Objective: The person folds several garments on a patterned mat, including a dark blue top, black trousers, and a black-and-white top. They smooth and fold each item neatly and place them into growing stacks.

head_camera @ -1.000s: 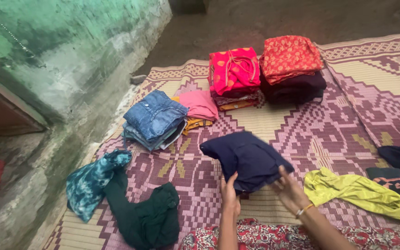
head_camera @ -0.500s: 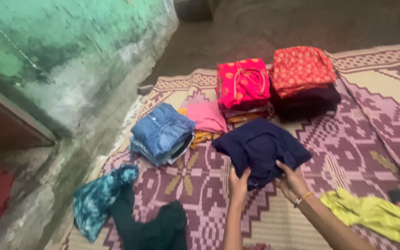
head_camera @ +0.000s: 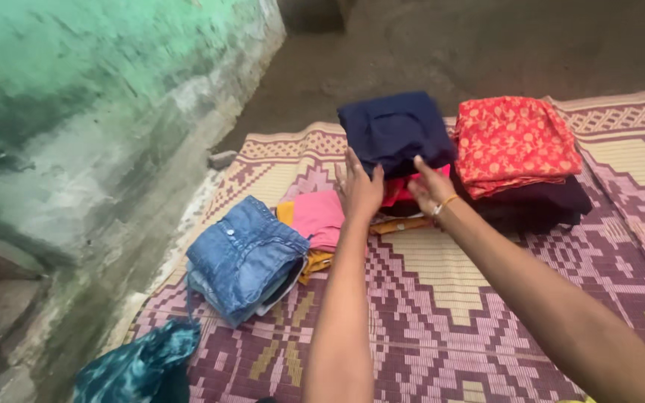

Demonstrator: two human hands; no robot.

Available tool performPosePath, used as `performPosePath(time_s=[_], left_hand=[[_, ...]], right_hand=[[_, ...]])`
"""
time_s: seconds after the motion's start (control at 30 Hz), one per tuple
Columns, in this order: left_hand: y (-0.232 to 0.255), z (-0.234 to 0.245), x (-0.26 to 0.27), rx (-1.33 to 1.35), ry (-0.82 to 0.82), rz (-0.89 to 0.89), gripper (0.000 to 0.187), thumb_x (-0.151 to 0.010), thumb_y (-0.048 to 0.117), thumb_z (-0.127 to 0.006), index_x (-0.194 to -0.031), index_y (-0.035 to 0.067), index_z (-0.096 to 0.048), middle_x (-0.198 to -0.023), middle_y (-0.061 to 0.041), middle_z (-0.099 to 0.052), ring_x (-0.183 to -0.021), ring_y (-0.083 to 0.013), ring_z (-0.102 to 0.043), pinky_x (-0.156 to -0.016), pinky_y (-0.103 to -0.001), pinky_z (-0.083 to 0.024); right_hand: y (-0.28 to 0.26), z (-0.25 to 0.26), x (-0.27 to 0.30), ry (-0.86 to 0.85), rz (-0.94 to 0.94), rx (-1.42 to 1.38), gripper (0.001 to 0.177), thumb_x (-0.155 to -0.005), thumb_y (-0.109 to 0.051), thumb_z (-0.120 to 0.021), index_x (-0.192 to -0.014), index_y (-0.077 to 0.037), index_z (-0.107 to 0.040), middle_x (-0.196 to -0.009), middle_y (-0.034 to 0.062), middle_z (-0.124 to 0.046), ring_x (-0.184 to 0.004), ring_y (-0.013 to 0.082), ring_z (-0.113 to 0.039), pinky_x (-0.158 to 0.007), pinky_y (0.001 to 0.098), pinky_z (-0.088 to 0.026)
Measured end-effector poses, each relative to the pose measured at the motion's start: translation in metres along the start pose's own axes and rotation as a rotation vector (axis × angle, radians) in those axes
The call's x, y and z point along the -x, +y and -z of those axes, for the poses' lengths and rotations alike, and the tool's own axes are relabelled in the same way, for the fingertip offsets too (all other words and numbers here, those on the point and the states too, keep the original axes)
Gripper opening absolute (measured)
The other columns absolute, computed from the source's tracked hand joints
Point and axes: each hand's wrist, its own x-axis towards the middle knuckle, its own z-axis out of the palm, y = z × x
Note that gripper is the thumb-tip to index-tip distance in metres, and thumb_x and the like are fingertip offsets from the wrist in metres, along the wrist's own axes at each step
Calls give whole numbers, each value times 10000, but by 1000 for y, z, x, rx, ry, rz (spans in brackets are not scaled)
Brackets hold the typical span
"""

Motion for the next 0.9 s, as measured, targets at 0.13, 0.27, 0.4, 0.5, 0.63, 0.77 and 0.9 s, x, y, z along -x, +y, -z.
performPosePath(time_s=[0.13,0.27,0.4,0.5,0.63,0.77,0.9], left_hand=[[-19,-13,49,-178,-126,-88,903,-958,428,-617,-1633,75,-133,-1711,-93,-178,-1555,-431,-127,-1214,-617,-165],[-25,-21,76,-323,-167,-129,917,-925,408,-668,-1633,89,-181,-1731,-81,-76,-1566,-409,-62,-1213,-647,-97],[-4,-19,86,-434,-22,-308,908,-883,435,-704,-1600,82,-271,-1714,-138,-75,-1571,-414,-38,-1240,-635,-72],[20,-13,95,-445,12,-351,900,-883,434,-713,-1597,77,-297,-1710,-143,-87,-1568,-410,-34,-1226,-647,-60],[50,-4,126,-395,5,-359,884,-895,443,-707,-1596,82,-307,-1719,-141,-86,-1579,-412,-26,-1212,-658,-64],[77,0,173,-349,18,-371,884,-893,450,-701,-1597,87,-307,-1717,-147,-89,-1572,-410,-25,-1234,-662,-59],[107,-5,228,-316,-58,-312,863,-911,440,-686,-1602,105,-293,-1709,-136,-77,-1568,-404,12,-1203,-688,-26]], right_hand=[[39,58,2,26,191,296,904,-868,-336,-869,-1544,-92,-320,-1476,217,-513,-1146,248,-550,-974,441,-513],[36,80,41,-2,577,876,797,-944,-337,-730,-1602,-134,-328,-1508,144,-534,-1248,271,-616,-1040,464,-537],[14,66,87,20,1010,1691,728,-1004,-390,-571,-1626,-170,-263,-1646,167,-290,-1503,364,-312,-1126,627,-300],[-4,55,117,18,1021,1877,681,-1018,-454,-443,-1638,-239,-258,-1701,120,-194,-1557,308,-179,-1170,671,-170],[-29,61,156,8,1062,1941,654,-1002,-487,-457,-1599,-286,-281,-1711,90,-171,-1562,299,-168,-1168,683,-152],[-57,86,201,13,984,2001,680,-994,-507,-479,-1607,-300,-270,-1697,109,-162,-1568,317,-145,-1177,680,-144],[-82,124,252,30,996,1971,706,-979,-516,-489,-1607,-291,-258,-1694,118,-179,-1556,321,-151,-1170,685,-149]])
